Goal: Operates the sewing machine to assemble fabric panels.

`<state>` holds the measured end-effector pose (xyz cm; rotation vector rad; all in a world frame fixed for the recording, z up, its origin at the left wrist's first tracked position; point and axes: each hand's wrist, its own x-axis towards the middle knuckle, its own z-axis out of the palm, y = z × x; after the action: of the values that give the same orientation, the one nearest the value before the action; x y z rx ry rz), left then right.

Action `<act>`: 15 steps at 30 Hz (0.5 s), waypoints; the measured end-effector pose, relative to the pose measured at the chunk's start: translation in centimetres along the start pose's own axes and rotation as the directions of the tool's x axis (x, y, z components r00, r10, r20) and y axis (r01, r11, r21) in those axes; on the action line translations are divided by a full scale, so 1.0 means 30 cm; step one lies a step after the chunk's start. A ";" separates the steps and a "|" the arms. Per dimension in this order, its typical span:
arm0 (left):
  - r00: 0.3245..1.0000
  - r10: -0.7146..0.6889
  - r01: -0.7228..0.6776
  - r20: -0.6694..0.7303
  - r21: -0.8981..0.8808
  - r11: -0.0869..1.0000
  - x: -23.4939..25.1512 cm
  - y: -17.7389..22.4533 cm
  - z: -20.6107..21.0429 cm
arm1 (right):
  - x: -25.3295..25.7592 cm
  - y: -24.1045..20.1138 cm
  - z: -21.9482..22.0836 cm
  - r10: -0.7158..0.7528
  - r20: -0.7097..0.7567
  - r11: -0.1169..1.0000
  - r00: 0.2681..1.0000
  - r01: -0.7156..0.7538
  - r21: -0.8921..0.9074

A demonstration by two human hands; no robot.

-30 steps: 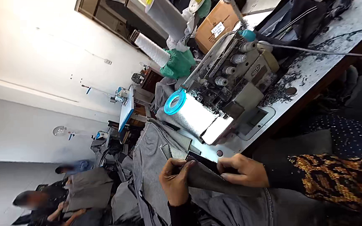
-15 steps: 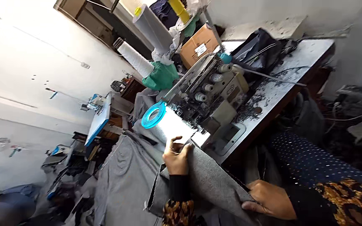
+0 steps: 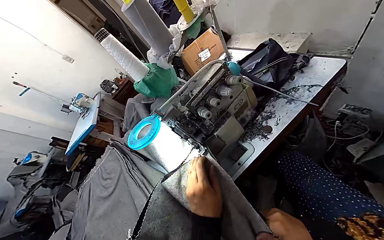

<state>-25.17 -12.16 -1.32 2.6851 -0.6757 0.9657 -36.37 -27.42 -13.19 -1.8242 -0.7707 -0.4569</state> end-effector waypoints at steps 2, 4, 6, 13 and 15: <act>1.000 -0.020 0.020 0.011 -0.003 1.000 0.034 -0.030 -0.003 | 0.020 0.015 0.014 -0.050 -0.096 0.997 0.994 0.044 -0.065; 0.997 -0.051 0.051 0.051 0.003 0.999 0.074 -0.052 -0.005 | 0.051 0.025 0.009 -0.081 -0.166 0.991 0.983 0.061 -0.121; 0.986 -0.103 0.105 0.130 -0.005 0.994 0.119 -0.067 -0.013 | 0.092 0.024 -0.007 -0.071 -0.195 0.987 0.978 0.041 -0.155; 0.917 -0.206 0.277 0.342 -0.174 0.945 0.204 -0.167 -0.043 | 0.276 -0.026 -0.105 0.226 0.008 0.968 0.974 -0.224 -0.111; 0.949 -0.176 0.233 0.261 -0.209 0.950 0.094 -0.106 -0.118 | 0.317 -0.040 -0.146 0.363 0.162 0.931 0.918 -0.365 -0.021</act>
<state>-23.66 -9.16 3.08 2.6122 -0.5020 0.4798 -30.15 -28.44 -4.74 -1.9592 -0.5203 -0.0605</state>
